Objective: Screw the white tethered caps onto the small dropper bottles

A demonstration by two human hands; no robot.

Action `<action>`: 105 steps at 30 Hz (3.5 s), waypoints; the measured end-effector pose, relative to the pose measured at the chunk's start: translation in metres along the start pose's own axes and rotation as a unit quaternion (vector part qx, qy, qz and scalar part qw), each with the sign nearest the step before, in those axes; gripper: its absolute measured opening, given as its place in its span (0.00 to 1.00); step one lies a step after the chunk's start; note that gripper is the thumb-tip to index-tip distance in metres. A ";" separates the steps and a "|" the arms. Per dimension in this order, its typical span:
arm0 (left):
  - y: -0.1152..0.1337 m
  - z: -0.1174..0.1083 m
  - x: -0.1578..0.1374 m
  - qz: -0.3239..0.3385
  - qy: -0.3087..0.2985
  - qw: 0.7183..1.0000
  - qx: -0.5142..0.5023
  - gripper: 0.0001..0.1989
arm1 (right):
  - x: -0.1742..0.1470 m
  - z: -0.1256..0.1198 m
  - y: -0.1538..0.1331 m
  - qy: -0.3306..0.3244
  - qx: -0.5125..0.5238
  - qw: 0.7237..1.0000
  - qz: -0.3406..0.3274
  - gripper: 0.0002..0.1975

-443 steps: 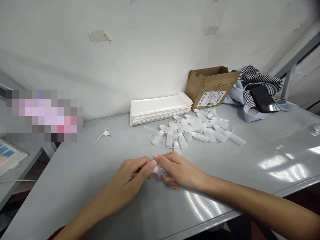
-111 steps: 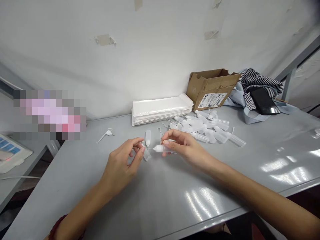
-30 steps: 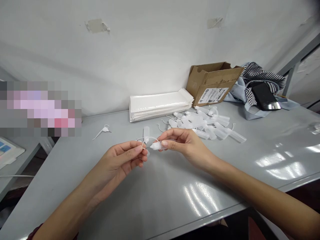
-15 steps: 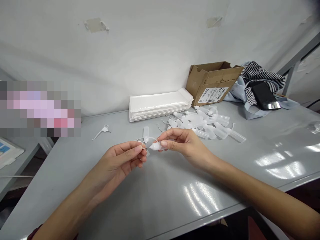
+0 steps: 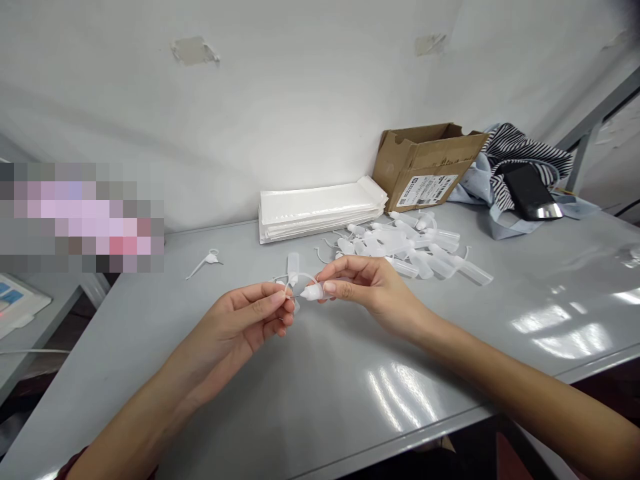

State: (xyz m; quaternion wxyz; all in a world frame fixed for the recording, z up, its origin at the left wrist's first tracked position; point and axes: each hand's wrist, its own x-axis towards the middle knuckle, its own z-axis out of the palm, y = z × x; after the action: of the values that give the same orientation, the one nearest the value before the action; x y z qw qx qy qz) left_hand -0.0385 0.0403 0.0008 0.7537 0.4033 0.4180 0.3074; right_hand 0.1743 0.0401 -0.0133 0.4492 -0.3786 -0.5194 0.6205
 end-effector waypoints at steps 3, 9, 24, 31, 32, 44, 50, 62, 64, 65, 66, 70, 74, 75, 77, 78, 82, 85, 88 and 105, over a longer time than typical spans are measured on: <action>-0.001 0.000 0.000 -0.002 0.000 1.000 0.003 0.08 | 0.000 0.000 0.000 -0.001 -0.009 1.000 -0.002 0.06; -0.001 0.001 0.001 -0.004 0.004 1.000 -0.003 0.07 | -0.001 0.002 0.000 0.011 -0.027 1.000 -0.004 0.09; 0.000 0.001 0.001 -0.005 0.016 1.000 -0.022 0.06 | -0.001 0.002 0.000 0.014 -0.036 0.999 -0.014 0.08; 0.000 0.003 0.001 -0.012 0.005 1.000 -0.020 0.06 | -0.001 0.002 0.001 0.015 -0.034 0.999 -0.013 0.06; 0.000 0.003 0.001 -0.012 0.004 1.000 -0.020 0.06 | -0.001 0.002 0.001 0.015 -0.036 0.999 -0.014 0.06; -0.002 0.001 -0.002 0.136 0.148 0.965 0.169 0.05 | -0.002 0.001 -0.001 0.014 -0.020 1.000 -0.005 0.06; -0.006 0.011 -0.009 0.221 0.184 0.901 0.324 0.02 | -0.001 0.001 -0.001 0.015 0.005 1.000 -0.011 0.04; -0.006 0.012 -0.012 0.230 0.214 0.900 0.303 0.04 | -0.001 0.002 -0.001 0.019 -0.005 1.000 -0.010 0.05; -0.008 0.008 -0.011 0.240 0.206 0.896 0.311 0.04 | -0.001 0.002 -0.001 0.018 -0.004 1.000 -0.012 0.05; -0.008 0.007 -0.010 0.246 0.203 0.895 0.312 0.04 | -0.001 0.001 -0.001 0.016 -0.004 1.000 -0.013 0.05; -0.009 0.006 -0.009 0.253 0.201 0.894 0.311 0.04 | -0.001 0.001 -0.001 0.014 -0.004 1.000 -0.015 0.05; -0.009 0.006 -0.008 0.256 0.206 0.891 0.312 0.04 | -0.001 0.001 0.001 0.009 -0.003 1.000 -0.018 0.04; -0.007 0.009 -0.010 0.255 0.217 0.878 0.341 0.03 | -0.001 0.001 0.001 0.009 -0.004 1.000 -0.019 0.04; -0.007 0.009 -0.011 0.256 0.220 0.874 0.350 0.03 | -0.001 0.001 0.001 0.010 -0.006 1.000 -0.019 0.04; -0.007 0.009 -0.012 0.261 0.224 0.867 0.361 0.03 | -0.001 0.002 0.001 0.011 -0.012 1.000 -0.016 0.04; -0.007 0.009 -0.012 0.264 0.225 0.863 0.366 0.04 | -0.001 0.002 0.000 0.012 -0.014 1.000 -0.015 0.04; -0.008 0.009 -0.012 0.279 0.223 0.853 0.380 0.04 | -0.002 0.003 -0.001 0.017 -0.021 1.000 -0.014 0.03; -0.008 0.010 -0.011 0.291 0.227 0.845 0.387 0.05 | -0.002 0.004 -0.002 0.022 -0.051 0.998 -0.022 0.04; -0.009 0.011 -0.011 0.310 0.227 0.832 0.399 0.06 | -0.003 0.005 -0.002 0.030 -0.087 0.995 -0.042 0.04; -0.020 0.013 -0.009 0.321 0.244 0.811 0.424 0.06 | -0.008 0.011 0.009 0.062 -0.196 0.971 -0.125 0.03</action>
State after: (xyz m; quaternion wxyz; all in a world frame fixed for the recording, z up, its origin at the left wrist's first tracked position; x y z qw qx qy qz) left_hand -0.0285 0.0186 -0.0084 0.2396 0.7060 0.5237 0.4122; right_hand 0.1649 0.0288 -0.0205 0.4717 -0.4289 -0.6452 0.4209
